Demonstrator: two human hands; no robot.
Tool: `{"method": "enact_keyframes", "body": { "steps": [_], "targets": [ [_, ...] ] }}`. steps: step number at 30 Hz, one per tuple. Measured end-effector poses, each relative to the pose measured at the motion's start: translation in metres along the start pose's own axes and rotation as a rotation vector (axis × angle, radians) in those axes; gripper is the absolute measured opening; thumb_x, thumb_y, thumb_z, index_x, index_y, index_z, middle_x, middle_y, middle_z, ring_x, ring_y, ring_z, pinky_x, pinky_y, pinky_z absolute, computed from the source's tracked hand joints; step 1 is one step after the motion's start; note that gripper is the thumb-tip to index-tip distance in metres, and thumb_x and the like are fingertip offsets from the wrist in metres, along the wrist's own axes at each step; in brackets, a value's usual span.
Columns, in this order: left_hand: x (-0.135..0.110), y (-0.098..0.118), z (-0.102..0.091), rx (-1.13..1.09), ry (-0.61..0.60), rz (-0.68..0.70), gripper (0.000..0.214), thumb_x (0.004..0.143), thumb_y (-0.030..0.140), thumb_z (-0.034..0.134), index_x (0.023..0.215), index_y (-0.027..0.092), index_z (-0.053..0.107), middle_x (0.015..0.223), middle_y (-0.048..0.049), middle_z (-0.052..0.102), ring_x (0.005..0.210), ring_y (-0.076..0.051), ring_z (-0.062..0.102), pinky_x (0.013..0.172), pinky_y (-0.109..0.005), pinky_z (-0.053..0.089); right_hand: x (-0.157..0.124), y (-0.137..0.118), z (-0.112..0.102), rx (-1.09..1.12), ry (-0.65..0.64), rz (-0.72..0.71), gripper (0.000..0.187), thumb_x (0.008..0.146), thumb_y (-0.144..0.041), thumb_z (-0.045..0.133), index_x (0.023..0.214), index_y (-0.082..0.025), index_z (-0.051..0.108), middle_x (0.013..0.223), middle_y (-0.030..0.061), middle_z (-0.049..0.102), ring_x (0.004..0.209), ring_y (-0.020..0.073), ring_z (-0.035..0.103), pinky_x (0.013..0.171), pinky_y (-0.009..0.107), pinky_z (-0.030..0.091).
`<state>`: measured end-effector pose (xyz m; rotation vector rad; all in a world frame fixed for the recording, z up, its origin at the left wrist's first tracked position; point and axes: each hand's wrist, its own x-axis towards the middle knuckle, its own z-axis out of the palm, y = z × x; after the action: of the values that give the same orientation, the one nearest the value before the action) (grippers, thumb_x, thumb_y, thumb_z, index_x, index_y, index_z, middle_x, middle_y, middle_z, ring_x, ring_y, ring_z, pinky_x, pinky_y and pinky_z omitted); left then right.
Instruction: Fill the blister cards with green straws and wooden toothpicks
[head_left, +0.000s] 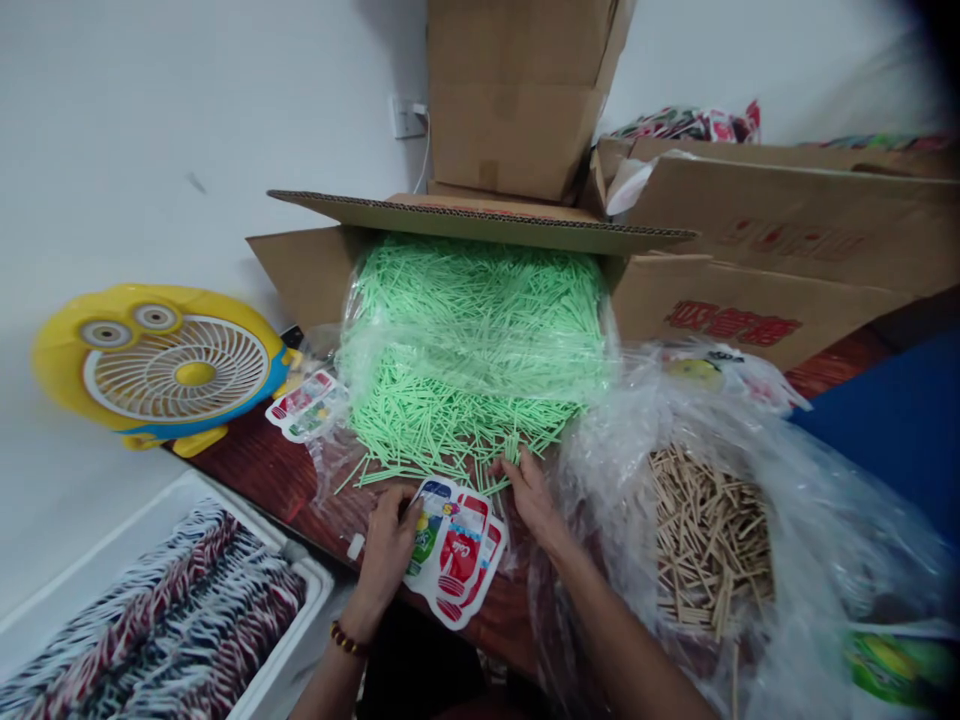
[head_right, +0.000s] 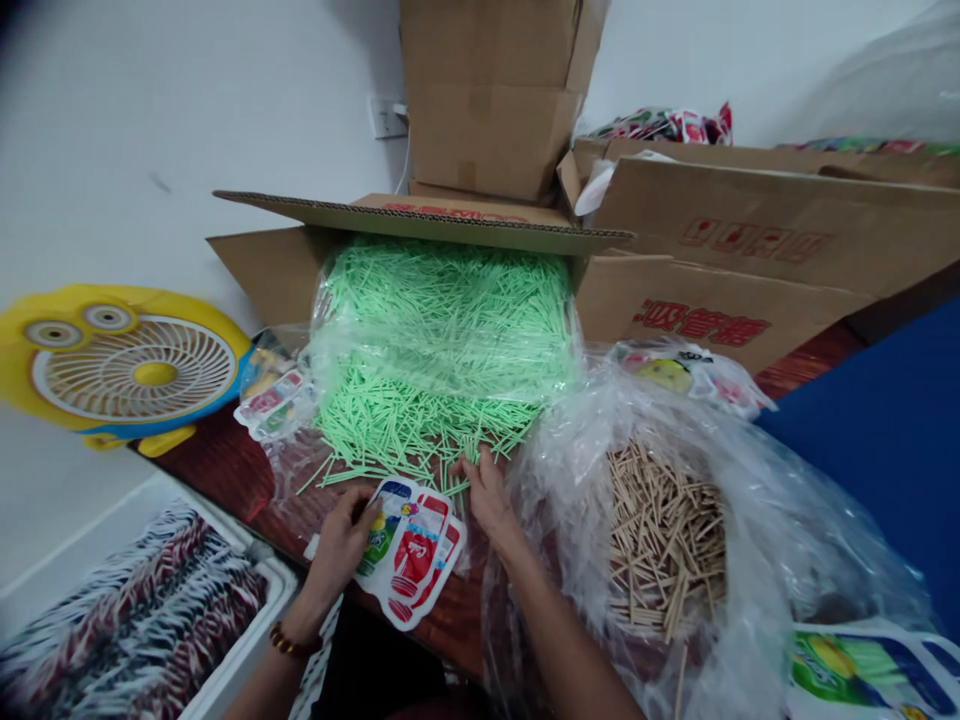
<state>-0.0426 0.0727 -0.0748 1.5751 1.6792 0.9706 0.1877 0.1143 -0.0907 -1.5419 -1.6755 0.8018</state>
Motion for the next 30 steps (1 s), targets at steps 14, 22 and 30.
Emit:
{"method": "enact_keyframes", "body": {
  "steps": [14, 22, 30],
  "targets": [
    [-0.007, 0.0, -0.01, -0.26, 0.081, -0.155, 0.031, 0.078, 0.048, 0.061, 0.085, 0.018, 0.066, 0.069, -0.0014, 0.069, 0.061, -0.017, 0.06, 0.059, -0.026, 0.046, -0.002, -0.018, -0.023, -0.702, -0.483, -0.307, 0.017, 0.089, -0.014, 0.044, 0.1, -0.014, 0.057, 0.104, 0.0138, 0.059, 0.099, 0.0262, 0.052, 0.085, 0.035, 0.039],
    [-0.009, -0.003, -0.014, -0.228, 0.063, -0.165, 0.037, 0.079, 0.048, 0.059, 0.099, 0.018, 0.068, 0.085, -0.0052, 0.073, 0.073, -0.021, 0.064, 0.064, -0.028, 0.049, -0.003, -0.019, -0.019, -0.675, -0.482, -0.293, 0.028, 0.085, -0.004, 0.037, 0.102, -0.011, 0.058, 0.107, 0.0163, 0.057, 0.102, 0.0262, 0.051, 0.091, 0.039, 0.038],
    [-0.014, 0.0, -0.023, -0.299, 0.072, -0.196, 0.036, 0.075, 0.049, 0.064, 0.092, 0.018, 0.068, 0.074, -0.0022, 0.071, 0.063, -0.018, 0.062, 0.058, -0.026, 0.048, -0.001, 0.005, -0.022, -0.242, -0.287, -0.128, 0.017, 0.085, -0.015, 0.044, 0.095, -0.016, 0.058, 0.095, 0.0102, 0.063, 0.093, 0.0226, 0.055, 0.086, 0.036, 0.042]
  ]
}}
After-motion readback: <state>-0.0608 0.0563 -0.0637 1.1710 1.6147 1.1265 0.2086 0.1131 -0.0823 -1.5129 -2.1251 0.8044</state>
